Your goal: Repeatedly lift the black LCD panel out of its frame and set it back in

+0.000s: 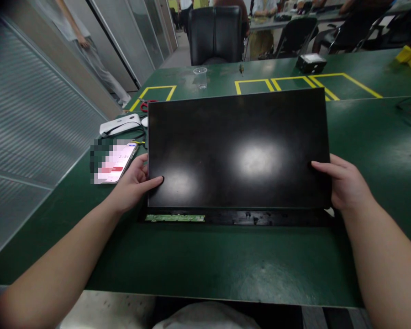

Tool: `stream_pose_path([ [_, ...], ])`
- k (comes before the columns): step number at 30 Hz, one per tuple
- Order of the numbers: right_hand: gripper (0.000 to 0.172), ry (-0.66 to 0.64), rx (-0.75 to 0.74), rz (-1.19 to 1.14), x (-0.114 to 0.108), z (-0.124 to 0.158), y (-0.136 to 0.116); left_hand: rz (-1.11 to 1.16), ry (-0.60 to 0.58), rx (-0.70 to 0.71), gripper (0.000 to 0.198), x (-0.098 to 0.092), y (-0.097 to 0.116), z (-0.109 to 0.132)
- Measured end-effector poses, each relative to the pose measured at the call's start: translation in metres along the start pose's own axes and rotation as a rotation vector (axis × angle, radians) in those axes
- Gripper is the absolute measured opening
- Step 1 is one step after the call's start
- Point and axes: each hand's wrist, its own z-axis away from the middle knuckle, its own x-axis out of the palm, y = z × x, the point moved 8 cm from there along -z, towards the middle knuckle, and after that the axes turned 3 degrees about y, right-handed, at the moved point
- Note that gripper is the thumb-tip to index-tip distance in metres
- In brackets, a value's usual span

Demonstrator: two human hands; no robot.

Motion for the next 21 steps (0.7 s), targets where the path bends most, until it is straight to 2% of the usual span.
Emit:
stream_pose_path([
  [9, 0.036, 0.021, 0.042, 0.03, -0.0036, -0.0028, 0.0042, -0.008, 0.001, 0.009, 0.065, 0.0012, 0.0016, -0.0004],
  [18, 0.041, -0.061, -0.057, 0.05, 0.0008, -0.0039, -0.0025, -0.007, 0.0, 0.016, 0.067, 0.0023, 0.0015, -0.0004],
  [21, 0.041, -0.045, -0.045, 0.049, 0.0013, -0.0027, -0.002, -0.013, -0.009, 0.015, 0.069, 0.0027, 0.0015, -0.0003],
])
